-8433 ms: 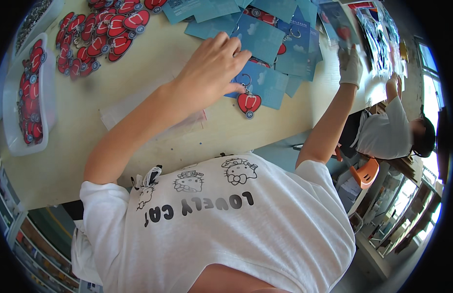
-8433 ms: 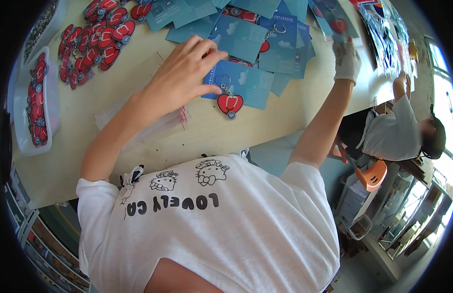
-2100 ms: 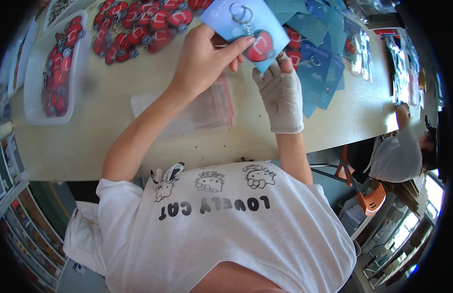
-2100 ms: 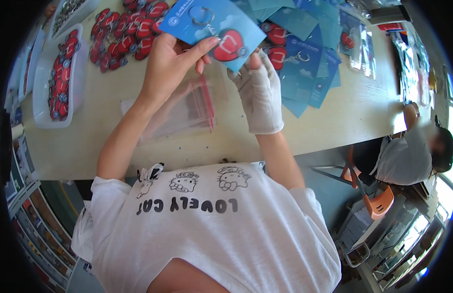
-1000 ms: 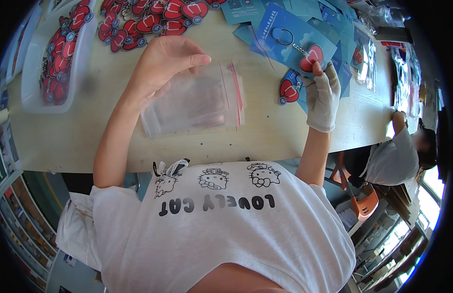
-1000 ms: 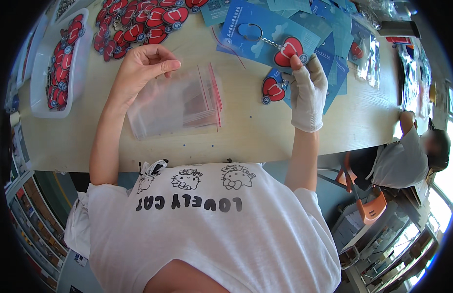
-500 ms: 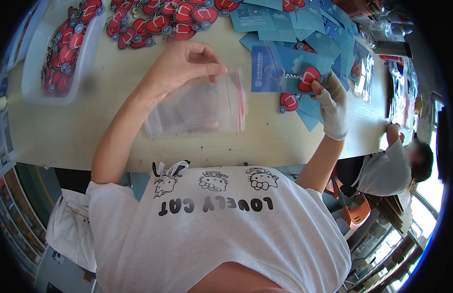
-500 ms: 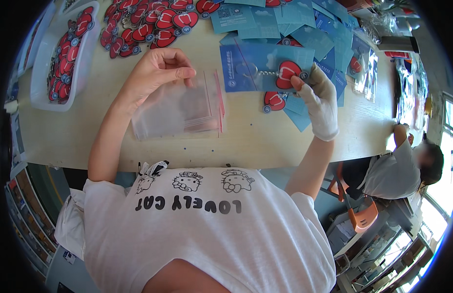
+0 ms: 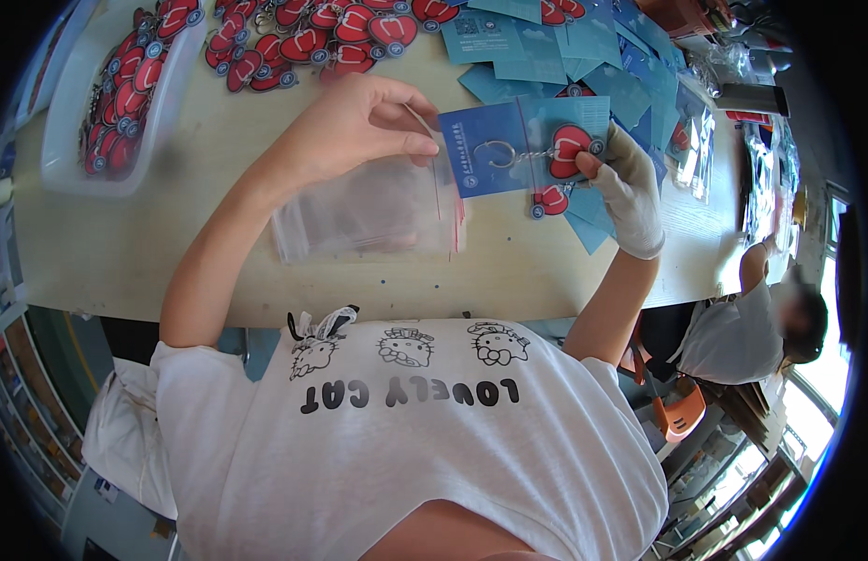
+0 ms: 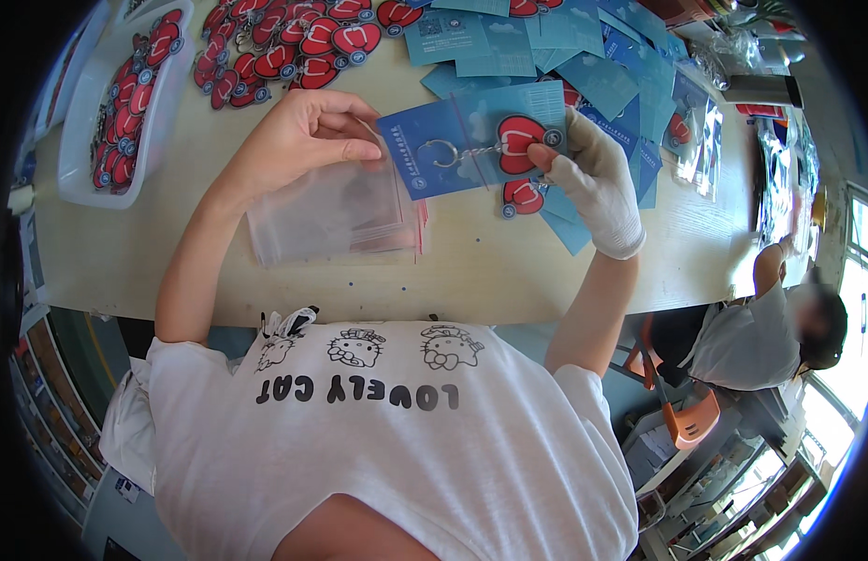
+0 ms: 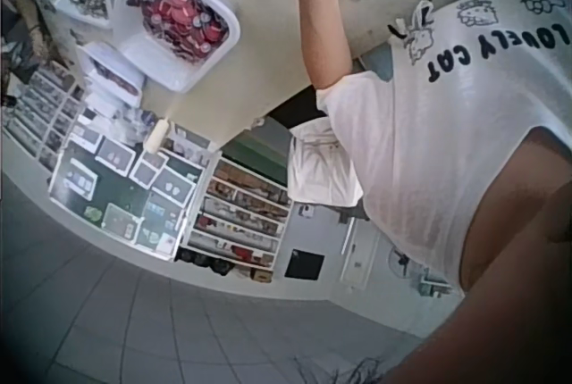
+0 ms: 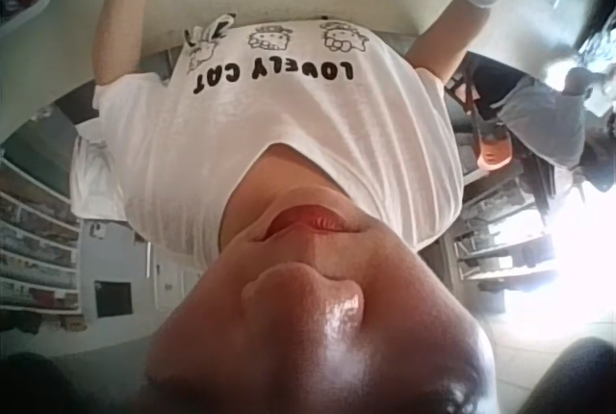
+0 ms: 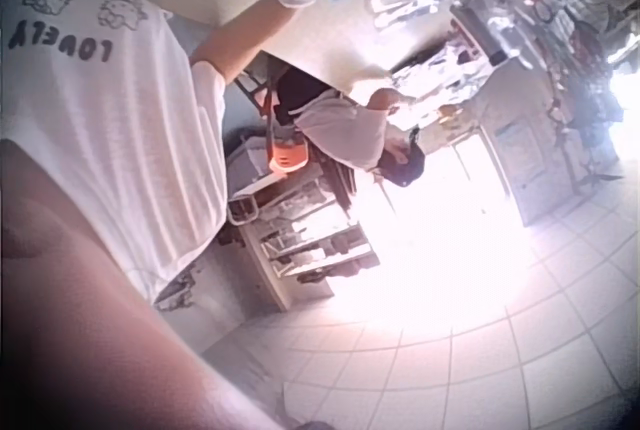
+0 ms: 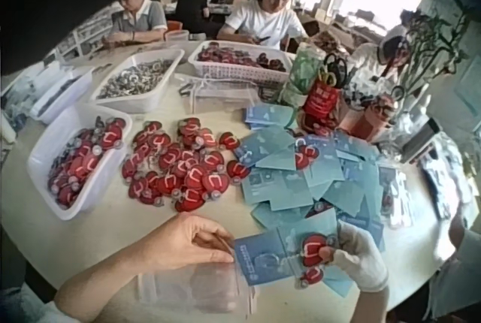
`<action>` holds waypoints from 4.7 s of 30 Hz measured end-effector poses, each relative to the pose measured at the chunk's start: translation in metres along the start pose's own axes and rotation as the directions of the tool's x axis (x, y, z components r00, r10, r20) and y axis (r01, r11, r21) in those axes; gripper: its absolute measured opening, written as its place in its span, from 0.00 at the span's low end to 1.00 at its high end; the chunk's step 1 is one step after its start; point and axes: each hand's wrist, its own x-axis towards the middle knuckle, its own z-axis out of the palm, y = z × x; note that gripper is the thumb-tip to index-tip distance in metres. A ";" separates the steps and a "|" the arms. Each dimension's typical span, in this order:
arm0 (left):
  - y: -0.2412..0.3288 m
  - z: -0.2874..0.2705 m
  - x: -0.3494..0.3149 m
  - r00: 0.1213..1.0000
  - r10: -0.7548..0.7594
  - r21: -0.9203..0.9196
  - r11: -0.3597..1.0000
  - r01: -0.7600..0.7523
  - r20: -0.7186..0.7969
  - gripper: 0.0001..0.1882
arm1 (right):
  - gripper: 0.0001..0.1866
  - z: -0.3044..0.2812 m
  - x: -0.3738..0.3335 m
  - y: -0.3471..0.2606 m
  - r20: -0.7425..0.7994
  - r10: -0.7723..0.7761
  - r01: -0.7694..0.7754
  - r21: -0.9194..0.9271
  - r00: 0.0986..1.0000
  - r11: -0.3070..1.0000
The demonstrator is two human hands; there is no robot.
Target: The person places red heart-shaped keychains attached to blue cards into small clear plastic bags. They pick up a keychain, open a bag, insert the item, and place the packaged unit on the table. The process is repeated continuously throughout the clip.
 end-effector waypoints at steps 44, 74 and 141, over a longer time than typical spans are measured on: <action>0.004 0.042 0.036 0.987 -0.016 0.178 0.984 -0.013 0.162 0.13 | 0.21 0.023 -0.023 -0.008 -0.209 -0.090 0.103 0.055 0.974 0.993; -0.020 0.118 0.109 0.903 0.423 0.481 0.779 -0.403 0.073 0.19 | 0.14 -0.009 -0.059 0.053 -0.773 -0.236 -0.268 -0.462 0.589 0.845; -0.035 -0.013 -0.023 0.946 0.290 0.550 0.819 -0.165 -0.148 0.10 | 0.16 0.063 0.004 0.035 -0.592 -0.097 0.156 0.048 0.800 0.987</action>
